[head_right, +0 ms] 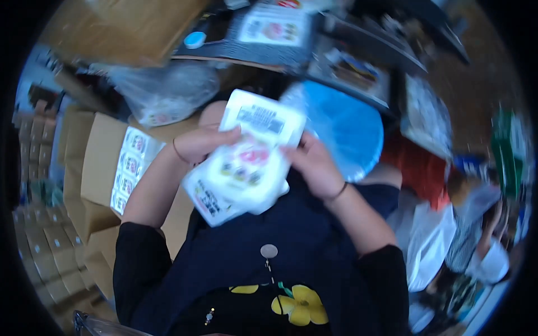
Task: Packaging and organizing small packets into boxes in a factory setting using a packaging machine.
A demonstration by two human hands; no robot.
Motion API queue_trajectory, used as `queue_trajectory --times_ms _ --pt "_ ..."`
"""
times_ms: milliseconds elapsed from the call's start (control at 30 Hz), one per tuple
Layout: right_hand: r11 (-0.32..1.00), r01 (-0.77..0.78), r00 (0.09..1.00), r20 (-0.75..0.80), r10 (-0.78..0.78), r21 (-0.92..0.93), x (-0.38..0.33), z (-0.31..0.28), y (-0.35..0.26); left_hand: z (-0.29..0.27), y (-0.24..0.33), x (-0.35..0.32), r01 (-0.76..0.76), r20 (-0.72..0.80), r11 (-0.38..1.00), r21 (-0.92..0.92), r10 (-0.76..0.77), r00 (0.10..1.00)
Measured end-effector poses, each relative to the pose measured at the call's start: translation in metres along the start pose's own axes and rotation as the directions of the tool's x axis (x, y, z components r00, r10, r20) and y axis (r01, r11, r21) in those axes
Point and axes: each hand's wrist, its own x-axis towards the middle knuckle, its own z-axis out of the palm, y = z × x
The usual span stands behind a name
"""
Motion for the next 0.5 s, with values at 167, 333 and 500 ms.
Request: queue_trajectory --times_ms 167,333,500 --pt "0.944 0.215 0.929 -0.351 -0.119 0.250 -0.029 -0.123 0.002 -0.006 -0.014 0.091 0.251 0.334 0.942 0.221 -0.315 0.889" --pt "0.917 0.329 0.943 -0.134 -0.305 0.226 -0.073 -0.146 -0.038 0.000 -0.022 0.124 0.353 0.304 0.875 0.331 -0.453 0.838" --pt "0.967 0.202 0.919 0.373 -0.132 -0.155 -0.045 -0.068 -0.063 -0.004 -0.017 0.108 0.206 0.142 0.853 0.480 -0.308 0.941"
